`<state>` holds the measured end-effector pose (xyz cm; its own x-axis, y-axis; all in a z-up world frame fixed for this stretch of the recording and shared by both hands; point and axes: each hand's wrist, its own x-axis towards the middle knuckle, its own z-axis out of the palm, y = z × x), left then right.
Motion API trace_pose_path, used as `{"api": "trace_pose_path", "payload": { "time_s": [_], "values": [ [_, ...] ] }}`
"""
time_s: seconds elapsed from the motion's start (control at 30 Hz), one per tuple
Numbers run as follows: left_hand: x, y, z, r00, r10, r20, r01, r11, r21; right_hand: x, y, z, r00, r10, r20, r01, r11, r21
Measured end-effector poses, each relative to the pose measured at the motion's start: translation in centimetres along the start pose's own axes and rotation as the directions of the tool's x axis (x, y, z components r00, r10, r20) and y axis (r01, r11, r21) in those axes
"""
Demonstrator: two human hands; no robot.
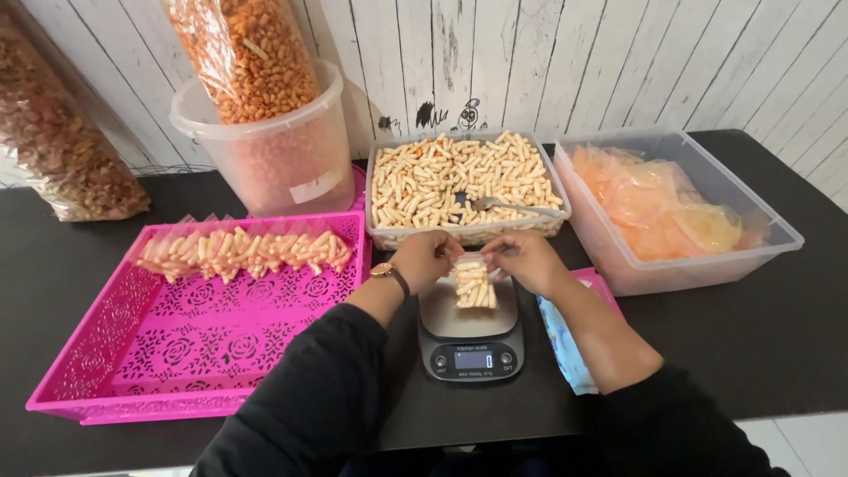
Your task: Filling small plastic bags with snack sticks, weighing them on a digital scale to ensure consistency, and placing them into a storage tray.
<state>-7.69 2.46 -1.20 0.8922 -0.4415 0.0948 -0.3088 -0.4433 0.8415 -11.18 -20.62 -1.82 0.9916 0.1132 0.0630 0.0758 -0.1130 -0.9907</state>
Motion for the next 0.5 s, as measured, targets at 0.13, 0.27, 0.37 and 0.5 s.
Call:
{"api": "trace_pose_path", "payload": {
  "time_s": [0.13,0.27,0.37,0.5],
  "values": [
    [0.4,-0.3,-0.2,0.998,0.061,-0.015,-0.054,0.956,0.290,0.8,1.9,0.8,0.999,0.040,0.000,-0.040,0.999,0.017],
    [-0.6,1.1,-1.1,0.998,0.066,-0.019,-0.049,0.884,0.466,1.0,1.3,0.1,1.000,0.001,-0.016,-0.003,0.995,-0.101],
    [-1.8,2.5,-2.3,0.998,0.045,-0.047,-0.018,0.882,0.472,0.6,-0.2,-1.0,0.998,-0.049,-0.046,0.041,0.985,-0.167],
    [-1.9,1.1,-4.5,0.994,0.033,-0.104,0.025,0.859,0.512,-0.8,-2.7,-2.5,0.990,-0.066,-0.126,0.044,0.985,-0.169]
  ]
}}
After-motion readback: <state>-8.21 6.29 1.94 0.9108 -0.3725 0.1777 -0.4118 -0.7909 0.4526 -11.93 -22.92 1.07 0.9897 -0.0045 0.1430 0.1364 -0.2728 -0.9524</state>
